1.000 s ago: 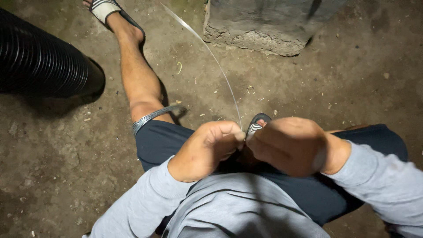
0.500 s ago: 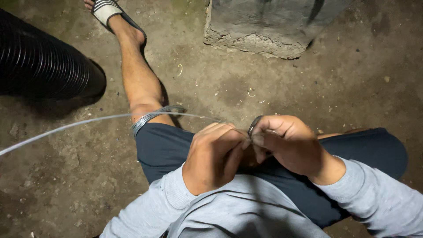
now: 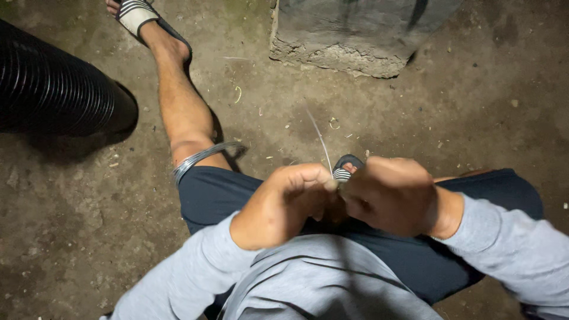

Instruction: The person sits on the floor and repeatedly bends thin metal wire into loops using their hands. They use pliers to cut the wire from a larger coil and then shape each piece individually.

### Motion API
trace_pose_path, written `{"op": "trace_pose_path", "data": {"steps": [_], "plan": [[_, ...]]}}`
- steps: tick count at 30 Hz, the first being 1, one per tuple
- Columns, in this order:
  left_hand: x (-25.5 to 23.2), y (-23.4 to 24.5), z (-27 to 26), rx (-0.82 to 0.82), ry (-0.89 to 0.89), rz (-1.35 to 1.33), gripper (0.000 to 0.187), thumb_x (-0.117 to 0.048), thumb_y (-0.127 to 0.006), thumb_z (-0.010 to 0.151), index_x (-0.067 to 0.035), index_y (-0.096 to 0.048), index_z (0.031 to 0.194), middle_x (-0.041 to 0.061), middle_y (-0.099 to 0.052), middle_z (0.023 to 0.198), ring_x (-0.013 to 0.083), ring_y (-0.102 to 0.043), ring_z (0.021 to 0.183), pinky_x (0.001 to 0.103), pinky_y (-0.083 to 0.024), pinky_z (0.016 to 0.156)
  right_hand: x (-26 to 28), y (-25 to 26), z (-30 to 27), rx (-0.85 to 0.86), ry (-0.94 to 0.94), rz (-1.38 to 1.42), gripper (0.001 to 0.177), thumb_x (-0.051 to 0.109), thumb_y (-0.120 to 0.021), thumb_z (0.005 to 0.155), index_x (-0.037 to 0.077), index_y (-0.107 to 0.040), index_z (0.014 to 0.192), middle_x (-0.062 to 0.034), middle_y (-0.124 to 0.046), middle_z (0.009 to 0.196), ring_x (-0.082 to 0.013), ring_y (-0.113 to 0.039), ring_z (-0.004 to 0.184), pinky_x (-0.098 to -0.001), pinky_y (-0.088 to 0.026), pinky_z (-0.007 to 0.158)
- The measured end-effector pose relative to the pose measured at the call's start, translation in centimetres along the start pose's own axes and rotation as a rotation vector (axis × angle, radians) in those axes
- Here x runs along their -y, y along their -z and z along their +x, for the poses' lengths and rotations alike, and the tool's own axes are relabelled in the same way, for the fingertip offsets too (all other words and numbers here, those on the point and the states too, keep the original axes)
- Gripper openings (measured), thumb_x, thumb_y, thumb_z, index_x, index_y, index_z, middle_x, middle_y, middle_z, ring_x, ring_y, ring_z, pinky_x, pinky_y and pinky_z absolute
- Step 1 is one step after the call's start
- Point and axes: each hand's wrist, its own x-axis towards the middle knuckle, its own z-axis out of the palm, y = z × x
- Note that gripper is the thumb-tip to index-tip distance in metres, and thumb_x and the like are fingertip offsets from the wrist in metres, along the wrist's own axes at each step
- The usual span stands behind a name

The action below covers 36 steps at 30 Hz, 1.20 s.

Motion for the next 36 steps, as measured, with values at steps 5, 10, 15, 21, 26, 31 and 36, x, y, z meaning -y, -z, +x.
{"op": "trace_pose_path", "data": {"steps": [5, 10, 15, 21, 26, 31, 36], "plan": [[0.9, 0.6, 0.9, 0.111, -0.010, -0.168, 0.016, 0.002, -0.050, 0.101, 0.001, -0.065, 0.107, 0.009, -0.070, 0.095, 0.0190, -0.066, 0.086, 0.029, -0.050, 0.075, -1.4, 1.7, 0.5, 0.056, 0.432, -0.019, 0.021, 0.013, -0.073, 0.082, 0.001, -0.072, 0.098, -0.0047, -0.061, 0.080, -0.0183, -0.060, 0.062, -0.0339, -0.048, 0.050], [-0.4, -1.3, 0.2, -0.358, -0.256, 0.813, 0.034, -0.012, -0.063, 0.096, -0.007, -0.061, 0.130, 0.013, -0.066, 0.089, 0.0261, -0.068, 0.080, 0.033, -0.054, 0.073, -1.7, 2.3, 1.7, 0.097, 0.188, -0.047, 0.012, 0.012, -0.074, 0.083, 0.005, -0.076, 0.093, -0.0044, -0.057, 0.068, -0.0182, -0.058, 0.056, -0.0340, -0.046, 0.047], [-2.5, -1.6, 1.3, -0.547, -0.797, 1.345, 0.034, -0.015, -0.073, 0.089, -0.016, -0.069, 0.123, 0.016, -0.061, 0.120, 0.0365, -0.066, 0.106, 0.046, -0.054, 0.090, -0.6, 3.3, 2.1, -0.053, -0.096, 0.315, 0.012, 0.007, -0.076, 0.081, 0.006, -0.069, 0.091, -0.0065, -0.066, 0.077, -0.0147, -0.065, 0.066, -0.0269, -0.050, 0.055], [-3.3, 0.4, 2.3, -0.294, -0.894, 1.242, 0.023, -0.011, -0.074, 0.080, -0.010, -0.068, 0.102, 0.005, -0.070, 0.108, 0.0333, -0.071, 0.113, 0.061, -0.049, 0.106, -1.2, 4.5, 0.3, 0.076, -0.562, 0.821, 0.015, -0.010, -0.067, 0.084, 0.003, -0.060, 0.079, -0.0003, -0.055, 0.068, -0.0107, -0.050, 0.060, -0.0280, -0.043, 0.055], [-1.5, 2.3, 2.6, -0.125, -0.759, 1.013, 0.020, -0.015, -0.076, 0.093, -0.008, -0.068, 0.110, 0.006, -0.063, 0.092, 0.0271, -0.069, 0.077, 0.038, -0.054, 0.064, -3.5, 6.1, -2.6, -0.012, -0.628, 0.715, 0.021, -0.002, -0.069, 0.094, 0.006, -0.057, 0.077, 0.0021, -0.047, 0.066, -0.0087, -0.039, 0.062, -0.0266, -0.036, 0.061], [0.7, 8.3, 0.1, -0.230, -0.816, 1.426, 0.025, -0.011, -0.072, 0.086, -0.006, -0.069, 0.110, 0.009, -0.061, 0.086, 0.0284, -0.066, 0.069, 0.041, -0.051, 0.055, -7.2, 7.0, -3.7, -0.104, -0.734, 0.611, 0.015, 0.002, -0.066, 0.099, 0.005, -0.059, 0.086, -0.0006, -0.053, 0.075, -0.0101, -0.046, 0.067, -0.0276, -0.041, 0.064], [1.2, 17.3, -4.9, -0.467, -0.657, 1.528, 0.024, -0.006, -0.066, 0.089, -0.012, -0.070, 0.112, 0.006, -0.069, 0.097, 0.0277, -0.070, 0.084, 0.039, -0.057, 0.071, -11.2, 4.7, -2.5, -0.135, -0.775, 0.573, 0.011, 0.005, -0.064, 0.104, 0.004, -0.060, 0.094, -0.0034, -0.058, 0.083, -0.0114, -0.053, 0.071, -0.0286, -0.046, 0.067]]}}
